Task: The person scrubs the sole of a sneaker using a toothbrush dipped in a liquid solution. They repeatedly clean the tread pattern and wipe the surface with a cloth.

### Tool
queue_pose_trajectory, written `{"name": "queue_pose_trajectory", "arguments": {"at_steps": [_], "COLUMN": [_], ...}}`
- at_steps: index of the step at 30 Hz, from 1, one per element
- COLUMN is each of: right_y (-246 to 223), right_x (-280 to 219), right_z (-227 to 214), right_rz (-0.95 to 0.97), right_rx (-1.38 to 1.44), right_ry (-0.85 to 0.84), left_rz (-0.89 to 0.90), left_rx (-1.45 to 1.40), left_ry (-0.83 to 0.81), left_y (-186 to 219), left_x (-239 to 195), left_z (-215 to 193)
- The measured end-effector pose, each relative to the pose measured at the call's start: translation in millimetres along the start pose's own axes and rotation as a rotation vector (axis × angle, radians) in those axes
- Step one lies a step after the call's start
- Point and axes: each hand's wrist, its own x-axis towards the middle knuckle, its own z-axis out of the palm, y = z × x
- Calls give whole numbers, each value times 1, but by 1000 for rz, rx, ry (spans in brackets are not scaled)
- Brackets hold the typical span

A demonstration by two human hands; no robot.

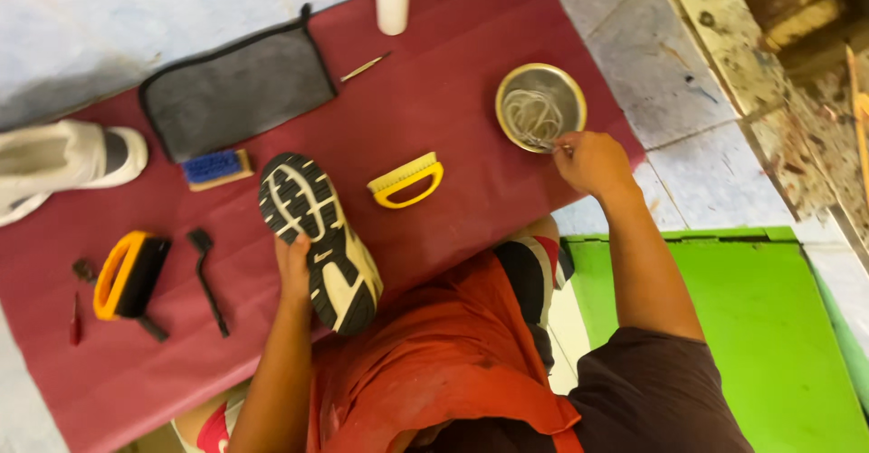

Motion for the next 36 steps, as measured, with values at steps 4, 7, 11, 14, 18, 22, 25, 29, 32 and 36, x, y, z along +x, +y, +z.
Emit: {"name": "queue_pose_trajectory", "arguments": {"at_steps": [4,7,11,14,18,22,25,29,32,36], "right_y": [23,14,16,18,-23,18,10,13,26,23], "right_x": [15,21,5,18,-9,8,11,-2,2,-13], "right_z": [6,16,2,6,-47,-16,-12,-22,-11,-38], "right_rz": [145,135,87,103,17,106,21,44,93,-2], "right_rx": [-50,13,63,27,133,19,80,87,6,51], "right_ry": [52,87,-2,40,-63,11,70,-7,41,201], "left_rz": [-27,-43,-39,-51,-28,-16,12,-16,-1,-29], "left_rx": [49,63,-139,-213,-246,-271,-331,-195,-270,-190], "left_ry": [50,76,126,127,124,114,149,120,145,102], "left_y": [-8,-14,-24,15,10,17,15,18,4,1], "left_x": [6,9,8,-9,-9,-9,-10,-11,-5,-5], "left_z": [6,0,4,42,46,50,53,50,41,28]}}
